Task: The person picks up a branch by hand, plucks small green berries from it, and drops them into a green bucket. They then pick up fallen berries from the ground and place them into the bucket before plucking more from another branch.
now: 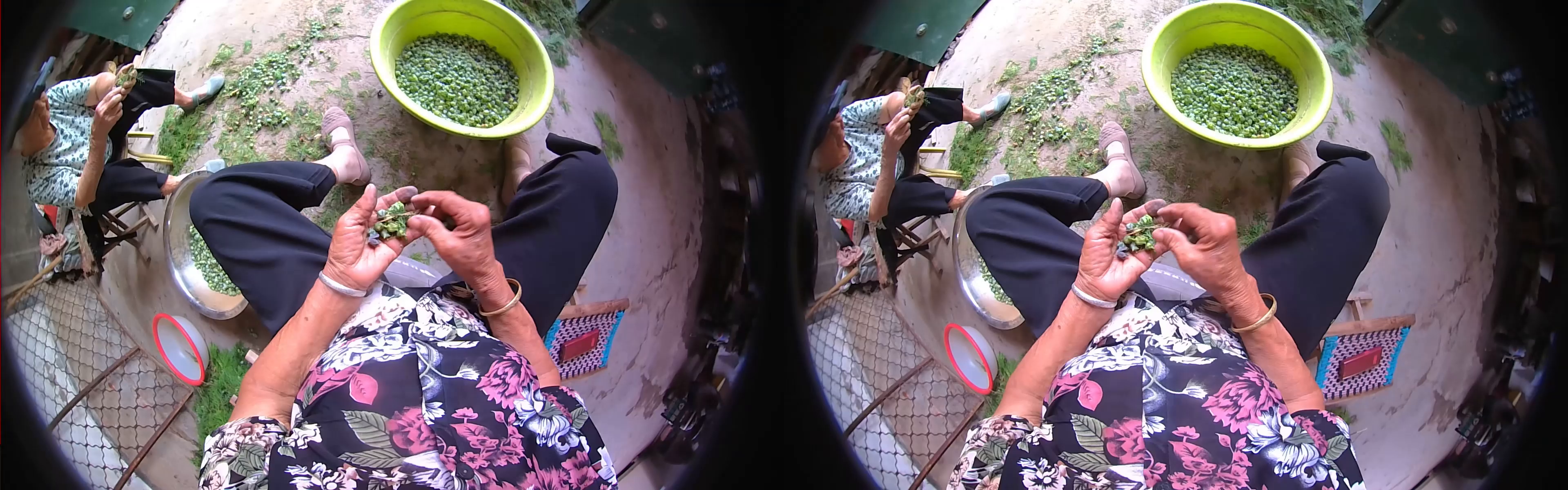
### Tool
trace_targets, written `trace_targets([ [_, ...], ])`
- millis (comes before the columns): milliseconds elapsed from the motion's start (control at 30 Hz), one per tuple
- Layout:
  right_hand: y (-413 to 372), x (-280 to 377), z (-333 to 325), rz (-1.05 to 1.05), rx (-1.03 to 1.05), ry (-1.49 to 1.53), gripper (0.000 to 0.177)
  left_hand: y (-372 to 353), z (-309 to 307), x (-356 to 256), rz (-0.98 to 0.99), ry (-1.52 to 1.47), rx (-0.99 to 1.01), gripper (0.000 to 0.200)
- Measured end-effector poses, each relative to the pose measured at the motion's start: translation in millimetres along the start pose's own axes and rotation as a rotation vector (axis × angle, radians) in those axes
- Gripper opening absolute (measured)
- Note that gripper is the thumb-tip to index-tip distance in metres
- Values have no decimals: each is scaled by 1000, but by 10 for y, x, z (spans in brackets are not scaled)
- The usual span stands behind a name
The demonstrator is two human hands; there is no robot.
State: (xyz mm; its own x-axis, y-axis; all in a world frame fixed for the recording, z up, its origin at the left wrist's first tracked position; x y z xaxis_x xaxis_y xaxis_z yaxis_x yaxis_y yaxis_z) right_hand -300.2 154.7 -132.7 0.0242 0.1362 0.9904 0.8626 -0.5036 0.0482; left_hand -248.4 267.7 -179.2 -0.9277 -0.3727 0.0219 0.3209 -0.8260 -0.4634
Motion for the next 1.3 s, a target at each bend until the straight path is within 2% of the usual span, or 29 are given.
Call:
trace_targets([
  [33,-15,-7,55,-37,25,-38,15,3,-19,7,-17,-17,3,50],
  [67,-25,19,68,-215,-14,-188,12,5,-29,14,-16,-18,5,50],
  [100,-29,23,73,-216,-12,-189,12,5,-41,9,13,7,-34,49],
  [200,-32,-187,106,127,7,203,4,-12,-43,-22,47,34,-53,47],
  [233,-21,-170,80,182,-2,274,5,-15,-31,-28,50,38,-33,46],
  [367,21,-94,24,178,10,221,7,4,6,9,18,-18,57,44],
  [433,13,-109,0,157,-12,160,8,20,-121,20,63,-72,-58,44],
  [567,-8,-246,-67,332,-42,262,8,-8,-146,51,9,-75,-74,45],
  [633,7,-288,-184,294,-200,228,11,-19,-135,43,10,-41,-84,48],
  [667,17,-350,-234,241,-219,31,17,-12,-147,34,5,-54,-62,50],
  [700,11,-325,-231,242,-218,31,17,-14,-142,24,6,-55,-64,50],
  [767,-1,-105,-213,56,-211,-254,21,-21,-147,14,9,-34,-91,50],
  [800,-10,-108,-137,13,-152,-167,21,-14,-155,17,8,-35,-93,50],
  [900,-16,-11,12,-91,2,-175,18,-8,-268,30,0,-39,-138,51],
  [967,-23,-81,69,-82,61,-161,17,15,-273,68,-70,-71,-1,53],
  [1033,-33,-141,121,-73,121,-148,16,37,-278,91,-44,-19,-46,54],
  [1100,-36,-273,112,110,89,-73,13,37,-280,93,-36,-4,-56,54],
  [1133,-28,-238,110,111,90,-72,13,36,-257,95,-35,-4,-58,54],
  [1200,-39,-253,95,337,77,164,13,25,-266,72,9,37,-165,48],
  [1233,-29,-233,73,338,77,164,13,25,-262,67,9,37,-165,48],
  [1300,11,-229,0,351,48,404,14,12,-199,24,23,-13,-79,51],
])
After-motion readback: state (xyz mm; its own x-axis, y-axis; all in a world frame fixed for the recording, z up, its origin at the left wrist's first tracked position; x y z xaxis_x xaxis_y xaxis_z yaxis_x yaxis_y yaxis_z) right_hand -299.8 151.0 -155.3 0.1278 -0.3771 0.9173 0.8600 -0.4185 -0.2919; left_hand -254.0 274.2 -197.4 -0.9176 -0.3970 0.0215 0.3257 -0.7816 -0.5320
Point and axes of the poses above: each hand's wrist, its own y-axis towards the middle knuckle, its own z-axis out of the palm, x = y × z, the point moved 7 cm from there along y, towards the middle knuckle, and after that the axes turned 3 degrees about -x, right-handed, at the moved point
